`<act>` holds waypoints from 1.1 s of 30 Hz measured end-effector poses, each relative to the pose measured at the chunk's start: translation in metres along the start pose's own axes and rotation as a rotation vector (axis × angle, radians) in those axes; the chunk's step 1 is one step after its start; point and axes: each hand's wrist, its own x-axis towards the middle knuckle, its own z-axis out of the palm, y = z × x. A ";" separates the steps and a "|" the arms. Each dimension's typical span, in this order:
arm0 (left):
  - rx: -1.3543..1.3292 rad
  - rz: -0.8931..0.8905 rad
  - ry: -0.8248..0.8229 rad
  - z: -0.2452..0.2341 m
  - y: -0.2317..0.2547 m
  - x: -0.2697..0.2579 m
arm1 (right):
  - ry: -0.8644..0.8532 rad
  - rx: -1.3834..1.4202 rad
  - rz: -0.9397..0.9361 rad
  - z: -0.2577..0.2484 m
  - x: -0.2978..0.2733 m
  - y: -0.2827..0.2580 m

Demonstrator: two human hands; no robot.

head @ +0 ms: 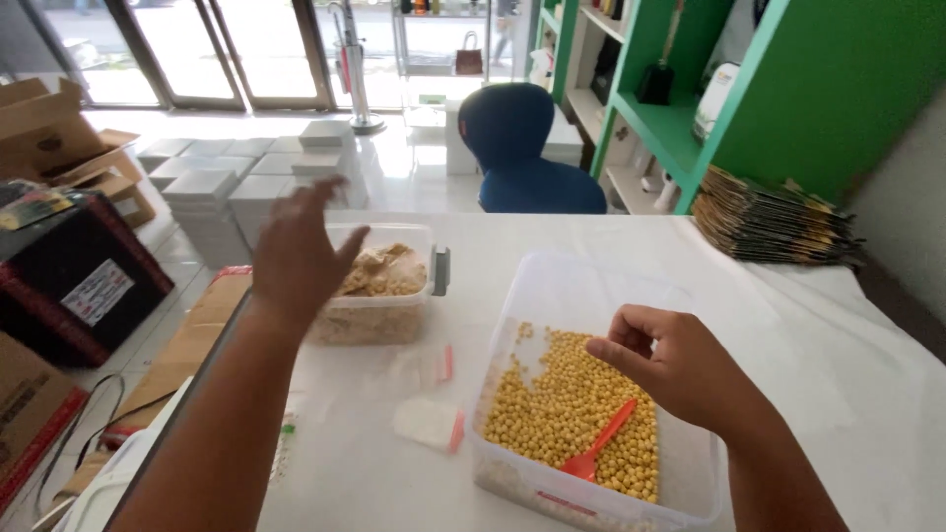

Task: Packaging small yellow beads and larger beige items into small plastic bags using a spoon and fingers.

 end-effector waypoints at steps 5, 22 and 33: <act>-0.101 0.166 -0.376 -0.005 0.037 -0.082 | -0.003 -0.019 0.035 0.003 -0.001 -0.002; -0.362 0.585 -0.696 0.009 0.037 -0.146 | -0.021 -0.098 0.120 0.007 0.003 -0.001; -0.222 0.667 -0.708 0.007 0.039 -0.147 | -0.020 -0.117 0.134 0.008 0.004 0.000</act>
